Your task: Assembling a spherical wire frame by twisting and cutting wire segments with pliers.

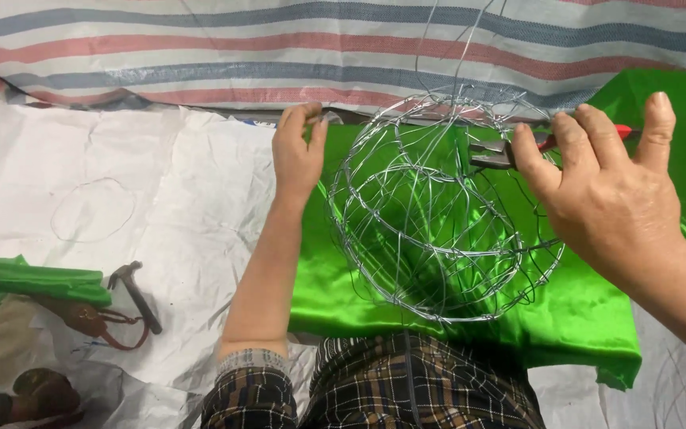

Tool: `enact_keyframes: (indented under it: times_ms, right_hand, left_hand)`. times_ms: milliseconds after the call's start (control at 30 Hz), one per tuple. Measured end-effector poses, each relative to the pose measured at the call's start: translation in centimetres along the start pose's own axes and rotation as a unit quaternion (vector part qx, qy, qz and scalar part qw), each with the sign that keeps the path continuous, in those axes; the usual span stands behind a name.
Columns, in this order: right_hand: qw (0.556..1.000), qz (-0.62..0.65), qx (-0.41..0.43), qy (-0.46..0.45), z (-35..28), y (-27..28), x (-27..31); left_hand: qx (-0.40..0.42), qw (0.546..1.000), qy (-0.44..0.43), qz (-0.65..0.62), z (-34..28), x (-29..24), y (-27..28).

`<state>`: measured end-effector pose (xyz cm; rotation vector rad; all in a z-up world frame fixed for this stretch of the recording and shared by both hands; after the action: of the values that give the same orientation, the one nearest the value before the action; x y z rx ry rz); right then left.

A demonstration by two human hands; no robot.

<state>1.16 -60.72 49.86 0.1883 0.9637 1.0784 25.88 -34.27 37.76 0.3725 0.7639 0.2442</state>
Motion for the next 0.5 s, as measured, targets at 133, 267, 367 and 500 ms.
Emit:
enact_keyframes:
  times_ms: [133, 267, 367, 500]
  right_hand:
    - [1.0, -0.006, -0.02, 0.008, 0.9, 0.2, 0.6]
    - [0.998, -0.056, -0.028, 0.014, 2.1, 0.8, 1.1]
    - [0.997, -0.063, -0.013, 0.03, 2.2, 0.8, 1.0]
    - [0.995, -0.036, 0.064, 0.064, 2.5, 0.4, 0.3]
  left_hand:
    - [-0.076, 0.981, -0.175, -0.021, -2.5, -12.9, 2.5]
    - [-0.031, 0.964, -0.259, 0.043, -5.5, -20.3, 1.0]
    - [-0.001, 0.96, -0.258, 0.106, -6.7, -22.8, 0.1]
    - [0.003, 0.951, -0.249, 0.182, -7.5, -23.7, -0.8]
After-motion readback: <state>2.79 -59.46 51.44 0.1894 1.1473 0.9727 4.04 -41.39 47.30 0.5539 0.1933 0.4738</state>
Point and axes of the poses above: each hand's wrist, its own z-axis towards the middle knuckle, its own y-axis out of the back of the hand, x = y × z, the point moved 7 cm from there along z, towards the middle knuckle, and after that the axes turned 11 degrees about -y, right-handed, at the moved point
